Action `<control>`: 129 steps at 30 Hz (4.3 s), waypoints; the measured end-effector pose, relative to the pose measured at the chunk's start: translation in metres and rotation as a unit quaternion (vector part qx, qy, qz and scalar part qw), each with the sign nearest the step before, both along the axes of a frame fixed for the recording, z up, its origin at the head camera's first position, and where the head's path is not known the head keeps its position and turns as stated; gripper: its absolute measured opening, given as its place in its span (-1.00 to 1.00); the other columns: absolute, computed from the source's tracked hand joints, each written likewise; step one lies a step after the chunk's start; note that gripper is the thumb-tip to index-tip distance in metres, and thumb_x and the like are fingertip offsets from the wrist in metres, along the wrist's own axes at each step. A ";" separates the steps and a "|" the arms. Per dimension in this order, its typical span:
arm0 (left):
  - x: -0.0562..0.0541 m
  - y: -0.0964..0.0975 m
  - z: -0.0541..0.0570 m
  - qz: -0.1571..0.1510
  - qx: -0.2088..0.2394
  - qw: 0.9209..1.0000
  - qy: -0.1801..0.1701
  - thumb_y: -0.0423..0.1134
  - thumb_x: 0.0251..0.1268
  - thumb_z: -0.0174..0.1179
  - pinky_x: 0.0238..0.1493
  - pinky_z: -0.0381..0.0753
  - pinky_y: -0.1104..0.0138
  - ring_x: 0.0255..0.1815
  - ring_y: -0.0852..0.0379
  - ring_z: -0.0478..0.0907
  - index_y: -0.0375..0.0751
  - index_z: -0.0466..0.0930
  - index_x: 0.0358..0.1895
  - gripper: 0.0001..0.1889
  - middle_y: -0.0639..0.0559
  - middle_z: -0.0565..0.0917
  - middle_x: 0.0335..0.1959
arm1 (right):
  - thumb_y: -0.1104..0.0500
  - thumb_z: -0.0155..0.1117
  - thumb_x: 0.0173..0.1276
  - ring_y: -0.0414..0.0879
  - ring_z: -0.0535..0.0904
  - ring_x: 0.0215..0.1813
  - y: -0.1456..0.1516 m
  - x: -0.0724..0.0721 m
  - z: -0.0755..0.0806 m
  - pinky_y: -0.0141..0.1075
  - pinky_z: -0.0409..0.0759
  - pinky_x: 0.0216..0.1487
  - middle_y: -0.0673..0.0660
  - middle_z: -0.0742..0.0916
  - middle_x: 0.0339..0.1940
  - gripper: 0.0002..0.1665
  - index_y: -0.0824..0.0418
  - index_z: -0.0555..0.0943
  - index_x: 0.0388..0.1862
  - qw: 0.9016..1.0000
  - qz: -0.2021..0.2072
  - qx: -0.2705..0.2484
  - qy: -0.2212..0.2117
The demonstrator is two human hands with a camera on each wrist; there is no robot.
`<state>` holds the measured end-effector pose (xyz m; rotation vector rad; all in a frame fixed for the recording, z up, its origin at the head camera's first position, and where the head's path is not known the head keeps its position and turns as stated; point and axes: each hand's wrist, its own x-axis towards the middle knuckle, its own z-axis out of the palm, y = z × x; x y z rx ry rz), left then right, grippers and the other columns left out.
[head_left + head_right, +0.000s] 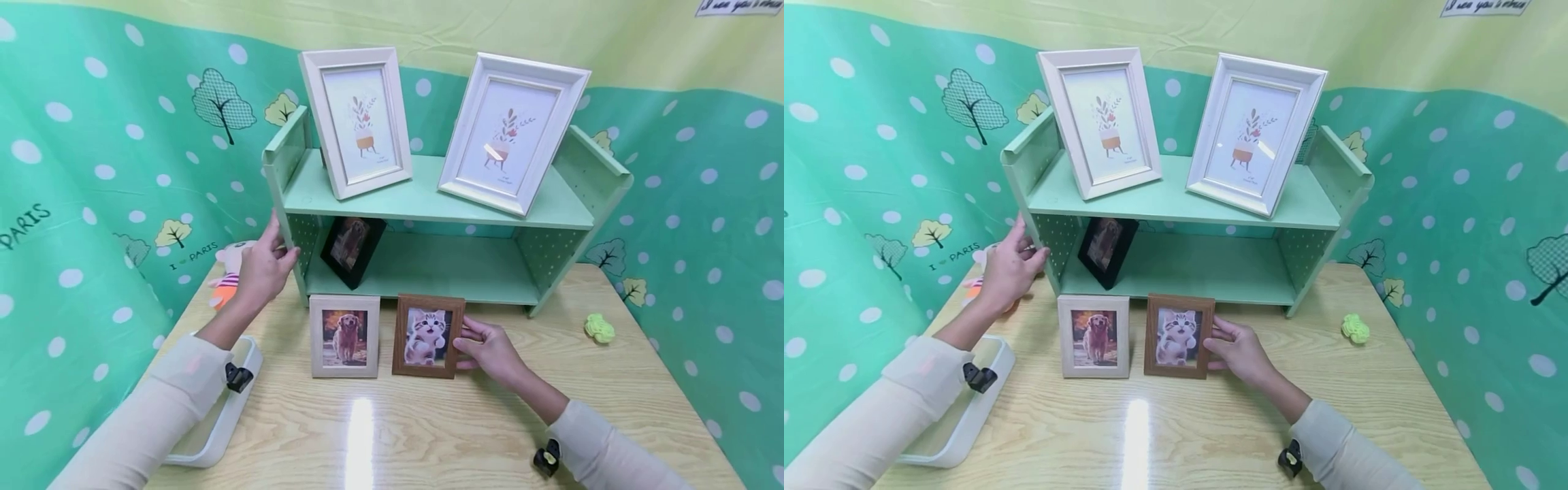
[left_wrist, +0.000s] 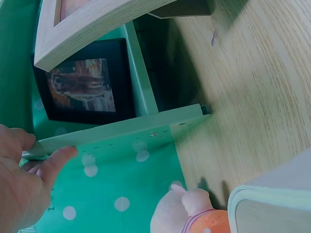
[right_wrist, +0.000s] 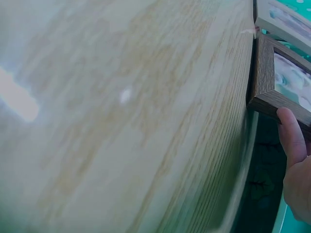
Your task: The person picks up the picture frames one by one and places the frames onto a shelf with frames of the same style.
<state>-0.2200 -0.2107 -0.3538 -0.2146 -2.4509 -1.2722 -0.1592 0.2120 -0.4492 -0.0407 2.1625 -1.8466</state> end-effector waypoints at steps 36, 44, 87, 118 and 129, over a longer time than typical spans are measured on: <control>-0.002 0.000 0.001 0.002 0.002 1.000 0.004 -0.42 0.45 0.17 0.10 0.69 -0.11 0.24 -0.43 0.57 0.34 -0.16 0.67 -0.06 -0.44 0.48 0.37 | 0.35 0.26 0.46 -0.12 0.80 -0.07 0.003 -0.009 0.040 -0.07 0.84 -0.13 0.53 0.52 0.38 -0.20 0.29 0.20 0.61 0.999 0.006 -0.019 0.042; -0.003 0.001 -0.001 0.005 0.001 1.000 0.001 -0.43 0.45 0.17 0.09 0.70 -0.11 0.24 -0.43 0.56 0.37 -0.17 0.66 -0.05 -0.44 0.47 0.38 | 0.33 0.25 0.48 -0.14 0.80 -0.06 0.006 -0.014 0.049 -0.05 0.84 -0.13 0.48 0.53 0.40 -0.21 0.20 0.21 0.62 0.999 0.004 -0.015 0.041; -0.002 0.001 -0.003 0.011 -0.006 1.000 0.009 -0.42 0.45 0.18 0.09 0.69 -0.11 0.21 -0.42 0.59 0.35 -0.16 0.66 -0.06 -0.44 0.48 0.37 | 0.39 0.24 0.46 -0.18 0.80 -0.07 -0.015 -0.046 0.055 -0.15 0.84 -0.16 0.47 0.52 0.41 -0.16 0.18 0.16 0.64 0.992 -0.082 -0.074 0.059; -0.003 0.003 -0.003 0.014 -0.001 1.000 0.001 -0.42 0.45 0.17 0.10 0.70 -0.11 0.22 -0.41 0.59 0.39 -0.17 0.65 -0.05 -0.42 0.47 0.38 | 0.36 0.28 0.44 0.15 0.73 0.16 -0.047 -0.077 0.052 -0.21 0.83 -0.16 0.37 0.56 0.42 -0.16 0.12 0.21 0.62 0.979 -0.157 -0.117 0.061; 0.000 0.001 -0.002 0.010 0.001 1.000 0.006 -0.44 0.45 0.16 0.10 0.68 -0.12 0.23 -0.42 0.57 0.40 -0.19 0.65 -0.04 -0.45 0.46 0.38 | 0.37 0.26 0.45 0.29 0.67 0.19 -0.058 -0.087 0.045 -0.26 0.83 -0.26 0.42 0.55 0.41 -0.15 0.18 0.17 0.63 0.971 -0.172 -0.146 0.073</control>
